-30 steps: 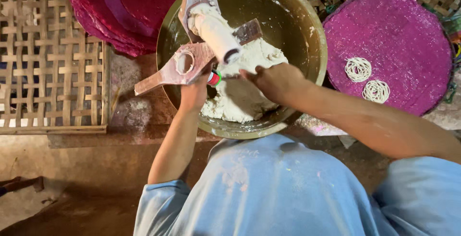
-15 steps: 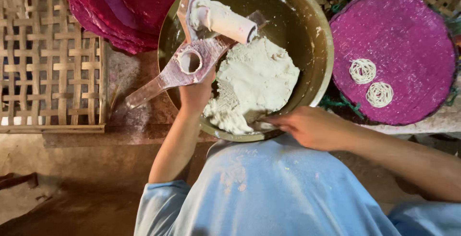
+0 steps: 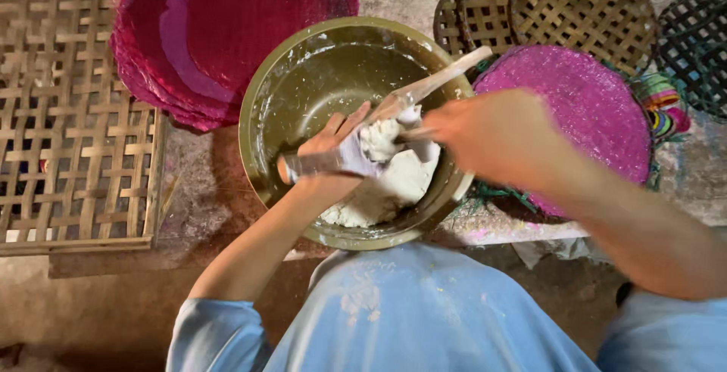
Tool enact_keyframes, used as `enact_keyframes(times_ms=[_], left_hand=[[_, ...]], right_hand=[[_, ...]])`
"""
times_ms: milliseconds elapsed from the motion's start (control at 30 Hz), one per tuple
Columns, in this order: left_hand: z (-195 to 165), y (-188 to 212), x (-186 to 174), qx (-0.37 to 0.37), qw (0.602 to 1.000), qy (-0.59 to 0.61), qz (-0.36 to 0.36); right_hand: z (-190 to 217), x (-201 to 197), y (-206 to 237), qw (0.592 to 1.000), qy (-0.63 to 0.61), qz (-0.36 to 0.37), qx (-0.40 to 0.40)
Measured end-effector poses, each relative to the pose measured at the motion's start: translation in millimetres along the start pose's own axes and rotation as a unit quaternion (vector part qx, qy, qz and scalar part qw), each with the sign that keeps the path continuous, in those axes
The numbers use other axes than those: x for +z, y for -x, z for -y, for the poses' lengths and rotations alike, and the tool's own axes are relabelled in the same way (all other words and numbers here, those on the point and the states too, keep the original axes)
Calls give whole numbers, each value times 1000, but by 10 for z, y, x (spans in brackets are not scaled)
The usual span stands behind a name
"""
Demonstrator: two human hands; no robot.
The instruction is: The person presses dough through a handheld extruder to form noodle nests on a round pink board, reloading dough from a large bowl between presses. They wipe the tool, add small colored rings around the board, and lift the finished board of noodle nests at the end.
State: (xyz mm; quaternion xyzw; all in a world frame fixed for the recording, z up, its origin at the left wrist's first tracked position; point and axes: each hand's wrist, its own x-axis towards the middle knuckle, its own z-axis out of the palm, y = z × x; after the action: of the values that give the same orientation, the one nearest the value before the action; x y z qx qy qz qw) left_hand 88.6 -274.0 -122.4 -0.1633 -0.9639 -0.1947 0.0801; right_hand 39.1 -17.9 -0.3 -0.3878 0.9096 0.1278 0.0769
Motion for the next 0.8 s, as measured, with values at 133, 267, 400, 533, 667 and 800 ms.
enact_keyframes(times_ms=[133,267,400,533,667,800], left_hand=[[-5,30,115,4,987,135,-83],[109,100,-148,-110,983,149,-12],[127,29,-364,33,995,-6,-94],[33,-96,-244,-25,998,21,-54],[137,-46,-211,-163,983,89,-6],[296,4,-399,-70,925,312,-207]], right_hand=[[595,-176,19,986,110,-103,-74],[418,-695,383,994,55,-96,-28],[329,-1025,424,987,79,-138,-23],[743,-755,32,975,163,-144,-49],[617,-560,118,995,46,-86,-37],[235,-569,515,989,89,-107,46]])
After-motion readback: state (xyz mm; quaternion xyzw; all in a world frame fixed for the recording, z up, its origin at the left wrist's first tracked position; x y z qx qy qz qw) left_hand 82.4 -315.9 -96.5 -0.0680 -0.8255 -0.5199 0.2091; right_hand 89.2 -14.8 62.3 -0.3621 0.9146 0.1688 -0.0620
